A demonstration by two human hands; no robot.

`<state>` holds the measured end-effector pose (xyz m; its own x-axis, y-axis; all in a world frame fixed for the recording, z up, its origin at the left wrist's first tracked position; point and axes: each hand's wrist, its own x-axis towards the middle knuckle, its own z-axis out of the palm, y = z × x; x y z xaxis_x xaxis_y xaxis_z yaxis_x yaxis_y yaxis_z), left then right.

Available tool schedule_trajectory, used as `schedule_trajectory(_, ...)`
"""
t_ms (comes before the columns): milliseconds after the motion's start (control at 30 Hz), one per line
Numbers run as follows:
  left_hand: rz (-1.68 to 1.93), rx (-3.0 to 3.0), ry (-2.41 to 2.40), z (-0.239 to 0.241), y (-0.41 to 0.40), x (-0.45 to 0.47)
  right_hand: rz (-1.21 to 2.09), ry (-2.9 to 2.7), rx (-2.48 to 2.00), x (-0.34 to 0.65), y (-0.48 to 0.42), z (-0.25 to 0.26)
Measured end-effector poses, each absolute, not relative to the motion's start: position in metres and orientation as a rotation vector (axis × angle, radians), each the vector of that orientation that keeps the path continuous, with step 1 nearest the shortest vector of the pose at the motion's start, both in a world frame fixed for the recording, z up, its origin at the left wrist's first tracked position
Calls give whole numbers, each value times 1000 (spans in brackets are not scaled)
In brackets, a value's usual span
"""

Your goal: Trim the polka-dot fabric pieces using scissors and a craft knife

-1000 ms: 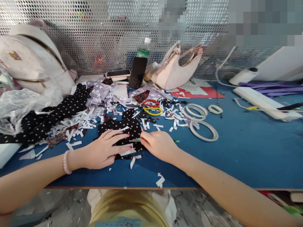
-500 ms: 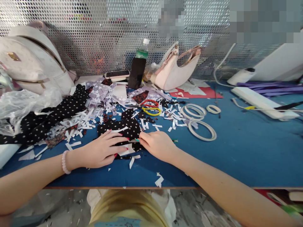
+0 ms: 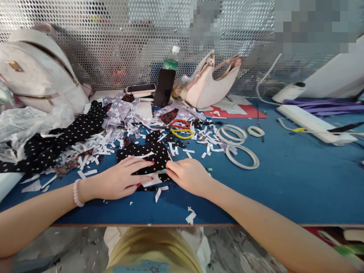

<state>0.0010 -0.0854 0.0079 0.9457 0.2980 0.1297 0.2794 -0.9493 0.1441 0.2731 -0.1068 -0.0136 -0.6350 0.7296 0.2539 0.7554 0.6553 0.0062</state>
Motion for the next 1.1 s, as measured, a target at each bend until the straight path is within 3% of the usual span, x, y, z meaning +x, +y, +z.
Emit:
schedule_trajectory(800, 338, 3019, 354, 10, -84, 0, -275, -2665, -1043, 270, -112, -12)
schedule_trajectory(1100, 320, 3018, 338, 7, -83, -2, -172, -2701, -1017, 272, -108, -14)
